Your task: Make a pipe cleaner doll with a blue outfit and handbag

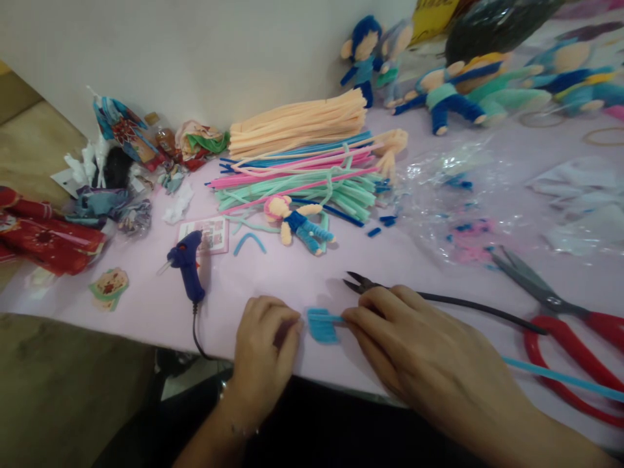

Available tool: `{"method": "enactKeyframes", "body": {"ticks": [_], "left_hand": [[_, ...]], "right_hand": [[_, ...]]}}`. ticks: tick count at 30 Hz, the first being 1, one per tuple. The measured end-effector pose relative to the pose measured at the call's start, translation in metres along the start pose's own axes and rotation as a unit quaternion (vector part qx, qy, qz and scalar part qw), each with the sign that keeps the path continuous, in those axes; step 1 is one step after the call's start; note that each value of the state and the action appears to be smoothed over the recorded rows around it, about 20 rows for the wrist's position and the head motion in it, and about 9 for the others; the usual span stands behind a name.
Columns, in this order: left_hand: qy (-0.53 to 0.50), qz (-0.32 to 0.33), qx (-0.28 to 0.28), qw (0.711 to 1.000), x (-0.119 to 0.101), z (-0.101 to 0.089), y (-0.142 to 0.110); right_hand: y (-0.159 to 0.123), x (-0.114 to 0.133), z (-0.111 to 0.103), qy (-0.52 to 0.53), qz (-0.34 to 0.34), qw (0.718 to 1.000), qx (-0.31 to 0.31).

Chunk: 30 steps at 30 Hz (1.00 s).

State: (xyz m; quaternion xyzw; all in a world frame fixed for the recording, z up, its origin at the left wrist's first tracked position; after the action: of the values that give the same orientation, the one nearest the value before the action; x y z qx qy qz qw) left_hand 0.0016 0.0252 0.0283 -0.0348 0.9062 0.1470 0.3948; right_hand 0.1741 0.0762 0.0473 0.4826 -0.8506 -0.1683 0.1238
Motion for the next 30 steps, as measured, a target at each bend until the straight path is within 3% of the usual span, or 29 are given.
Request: {"method": "enactKeyframes", "body": {"ticks": [8,17,30], "left_hand": [[0.010,0.003,0.000,1.000,-0.005,-0.001,0.003],[0.040,0.059,0.050,0.996,-0.028,0.010,0.013],[0.058,0.074,0.059,0.994,-0.034,0.017,0.016]], "right_hand": [[-0.002,-0.002,0.002,0.005,0.002,1.000,0.001],[-0.004,-0.003,-0.001,0.010,0.012,1.000,-0.005],[-0.010,-0.001,-0.010,0.016,0.006,0.999,-0.030]]}}
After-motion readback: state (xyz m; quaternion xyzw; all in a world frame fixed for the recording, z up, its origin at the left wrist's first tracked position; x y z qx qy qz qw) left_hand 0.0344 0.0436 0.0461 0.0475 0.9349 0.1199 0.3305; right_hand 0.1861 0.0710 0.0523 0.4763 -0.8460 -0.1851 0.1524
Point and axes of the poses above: each hand's wrist, its own y-axis towards the middle knuckle, its own z-axis out of the palm, x = y × z, the point moved 3 cm from there along y, towards the middle knuckle, and after that the axes turned 10 degrees about -z, right-handed, at the moved point
